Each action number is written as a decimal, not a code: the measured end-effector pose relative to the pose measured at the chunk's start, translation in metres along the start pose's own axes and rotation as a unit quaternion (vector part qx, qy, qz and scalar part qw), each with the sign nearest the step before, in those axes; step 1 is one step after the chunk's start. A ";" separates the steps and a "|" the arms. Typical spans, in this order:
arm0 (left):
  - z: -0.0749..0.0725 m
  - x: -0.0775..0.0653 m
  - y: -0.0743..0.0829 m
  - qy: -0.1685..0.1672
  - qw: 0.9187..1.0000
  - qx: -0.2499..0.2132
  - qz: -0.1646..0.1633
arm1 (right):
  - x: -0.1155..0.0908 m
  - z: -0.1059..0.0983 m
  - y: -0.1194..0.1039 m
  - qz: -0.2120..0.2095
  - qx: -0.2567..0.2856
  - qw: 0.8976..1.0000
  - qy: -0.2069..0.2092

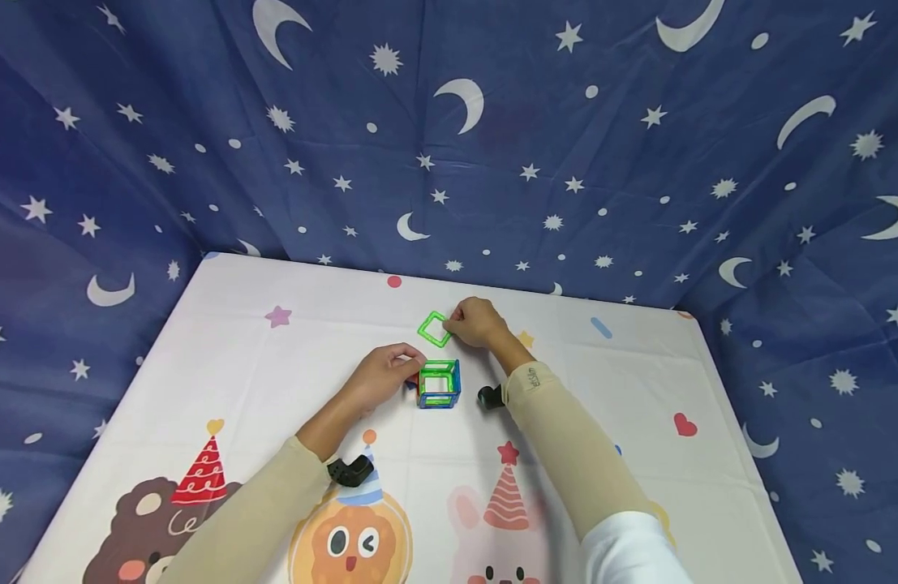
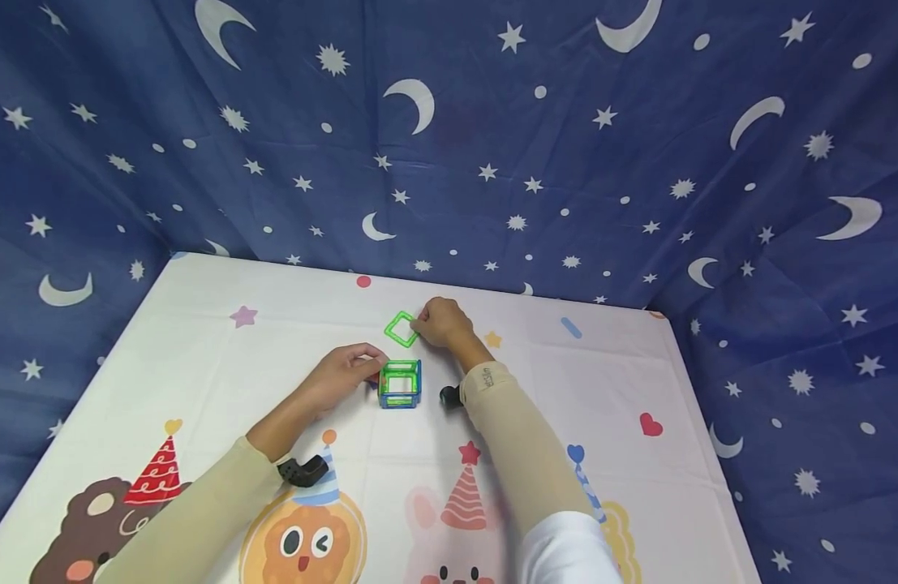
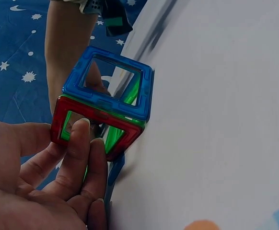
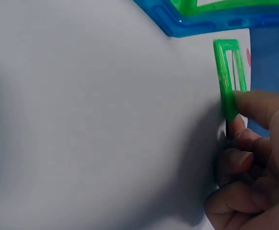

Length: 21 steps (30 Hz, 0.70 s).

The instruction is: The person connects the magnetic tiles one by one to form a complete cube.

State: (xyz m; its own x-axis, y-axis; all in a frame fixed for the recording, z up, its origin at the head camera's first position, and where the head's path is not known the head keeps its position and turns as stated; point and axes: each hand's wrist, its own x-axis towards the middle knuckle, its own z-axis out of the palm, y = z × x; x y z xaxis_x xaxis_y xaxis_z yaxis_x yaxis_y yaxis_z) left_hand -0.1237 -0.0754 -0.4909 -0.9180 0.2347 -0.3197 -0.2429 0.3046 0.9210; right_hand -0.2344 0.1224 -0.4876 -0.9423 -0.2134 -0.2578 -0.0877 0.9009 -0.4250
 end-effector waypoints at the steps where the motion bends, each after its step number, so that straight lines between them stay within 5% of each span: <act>1: 0.001 0.000 0.000 0.000 1.000 0.001 0.002 | -0.001 -0.001 0.003 -0.003 -0.004 1.000 -0.008; 6: 0.002 0.000 0.001 -0.006 1.000 -0.001 -0.001 | -0.018 -0.009 0.015 0.046 0.136 0.989 -0.039; 10: 0.001 -0.001 0.001 -0.003 1.000 -0.001 -0.010 | -0.044 -0.022 0.014 0.096 0.275 0.956 -0.044; 13: 0.000 0.000 0.002 0.005 1.000 0.001 -0.011 | -0.065 -0.032 0.009 0.091 0.339 0.935 -0.057; 17: 0.000 -0.001 0.002 0.006 1.000 0.007 -0.010 | -0.090 -0.036 0.007 0.077 0.380 0.918 -0.081; 21: 0.001 0.000 0.001 0.002 1.000 -0.002 -0.015 | -0.108 -0.030 0.009 0.069 0.379 0.918 -0.096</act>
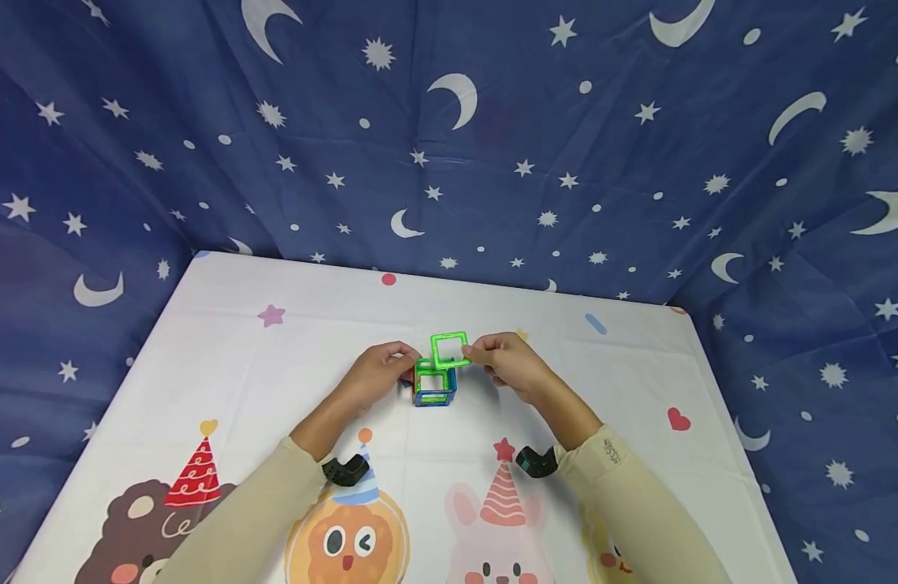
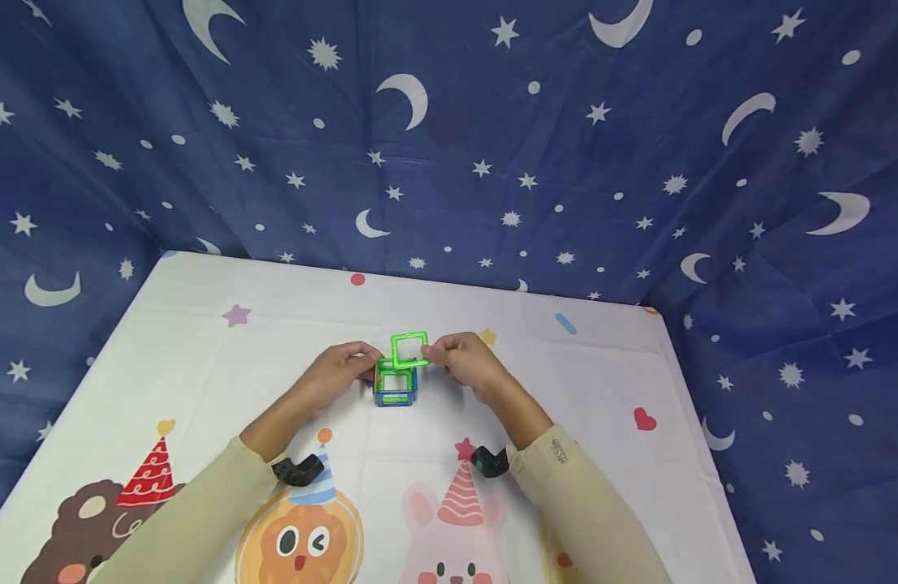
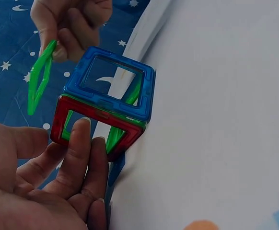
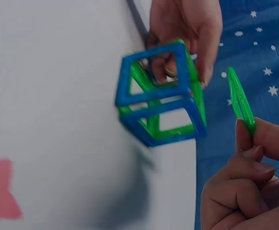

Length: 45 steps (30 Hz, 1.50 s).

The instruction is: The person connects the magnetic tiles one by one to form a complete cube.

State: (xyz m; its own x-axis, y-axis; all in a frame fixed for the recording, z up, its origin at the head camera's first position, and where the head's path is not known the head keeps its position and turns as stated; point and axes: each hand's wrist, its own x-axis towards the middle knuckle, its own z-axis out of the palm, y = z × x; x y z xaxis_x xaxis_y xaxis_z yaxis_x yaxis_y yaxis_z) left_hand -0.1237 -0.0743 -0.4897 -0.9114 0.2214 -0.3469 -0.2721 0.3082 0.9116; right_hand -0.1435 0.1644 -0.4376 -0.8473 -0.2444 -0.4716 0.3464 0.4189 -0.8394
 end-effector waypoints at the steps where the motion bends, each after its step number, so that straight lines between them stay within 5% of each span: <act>1: 0.000 0.000 0.000 -0.001 1.000 -0.003 0.000 | -0.002 0.002 0.002 -0.002 -0.001 1.000 -0.002; 8: -0.002 0.000 -0.003 -0.003 1.000 -0.009 -0.008 | -0.008 0.021 0.015 -0.010 -0.015 1.000 -0.007; 19: 0.001 0.000 0.000 -0.007 1.000 -0.019 -0.015 | -0.013 0.040 0.014 -0.019 -0.067 0.997 0.041; 22: 0.001 0.001 -0.001 -0.008 1.000 -0.019 -0.015 | -0.014 0.044 0.013 -0.065 -0.154 0.983 0.080; 25: 0.001 0.001 -0.002 -0.007 1.000 -0.019 -0.013 | -0.014 0.046 0.013 -0.113 -0.247 0.955 0.119; 28: 0.001 0.002 -0.003 -0.006 1.000 -0.026 -0.012 | -0.014 0.045 0.013 -0.133 -0.261 0.946 0.140; 33: 0.001 0.002 -0.005 -0.007 1.000 -0.028 -0.011 | -0.012 0.037 0.017 -0.100 -0.199 0.963 0.150; 38: 0.000 0.001 -0.006 -0.010 1.000 -0.023 -0.010 | -0.009 0.033 0.025 -0.057 -0.153 0.983 0.081; 45: -0.001 -0.001 -0.007 -0.024 1.000 -0.014 0.008 | -0.007 0.034 0.030 -0.068 -0.140 0.986 0.056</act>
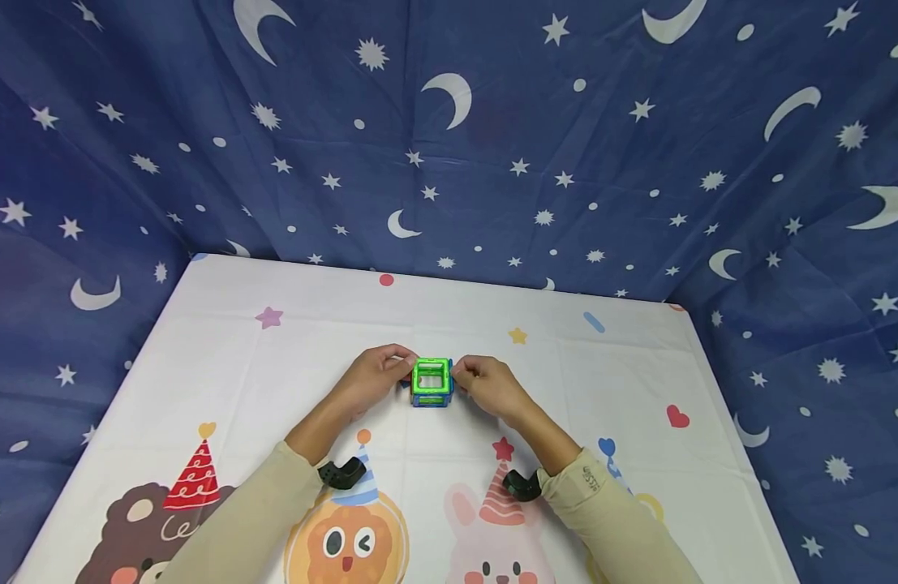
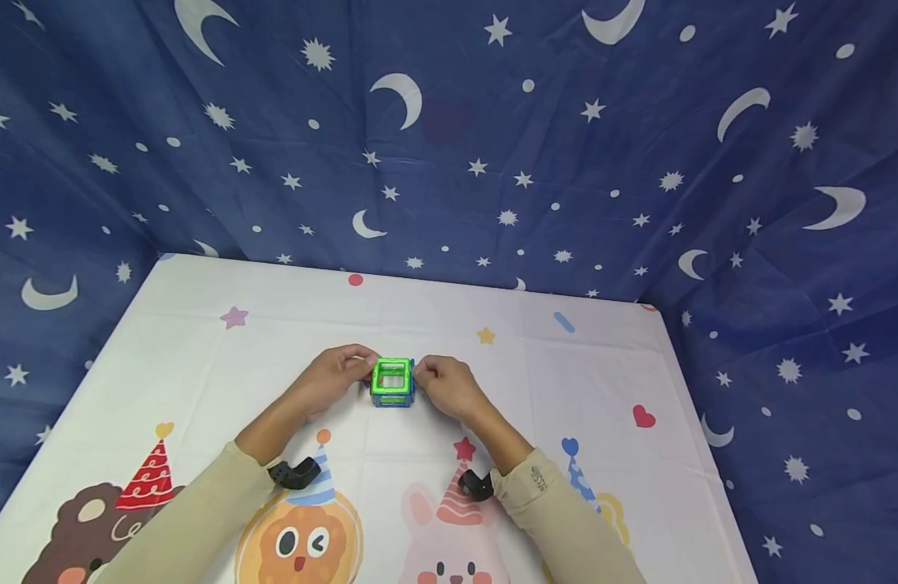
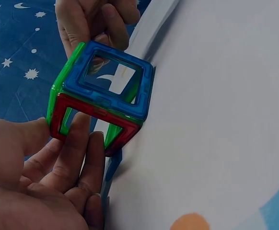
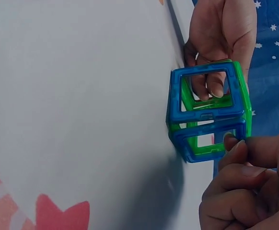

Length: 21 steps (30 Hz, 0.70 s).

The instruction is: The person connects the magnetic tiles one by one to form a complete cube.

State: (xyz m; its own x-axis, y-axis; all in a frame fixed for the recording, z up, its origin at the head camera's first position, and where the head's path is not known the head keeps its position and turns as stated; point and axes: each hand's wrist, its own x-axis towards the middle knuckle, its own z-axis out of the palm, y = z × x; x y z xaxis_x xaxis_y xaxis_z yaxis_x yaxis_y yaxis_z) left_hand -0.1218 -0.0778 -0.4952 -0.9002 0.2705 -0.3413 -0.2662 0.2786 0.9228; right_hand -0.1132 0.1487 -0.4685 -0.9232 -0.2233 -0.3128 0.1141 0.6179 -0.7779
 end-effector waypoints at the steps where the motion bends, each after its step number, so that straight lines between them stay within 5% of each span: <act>1: 0.000 0.000 0.000 0.000 1.000 0.002 0.004 | 0.000 0.000 0.000 -0.003 0.001 1.000 0.003; 21: 0.001 -0.002 0.004 0.007 0.998 0.053 0.015 | -0.005 0.003 0.007 0.003 0.016 1.000 0.011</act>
State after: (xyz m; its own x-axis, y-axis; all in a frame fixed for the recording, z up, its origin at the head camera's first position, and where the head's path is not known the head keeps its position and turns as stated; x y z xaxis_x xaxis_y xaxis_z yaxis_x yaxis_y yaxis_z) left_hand -0.1205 -0.0758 -0.4910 -0.9120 0.2678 -0.3106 -0.2020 0.3658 0.9085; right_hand -0.1066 0.1515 -0.4739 -0.9301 -0.2030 -0.3061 0.1311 0.5949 -0.7930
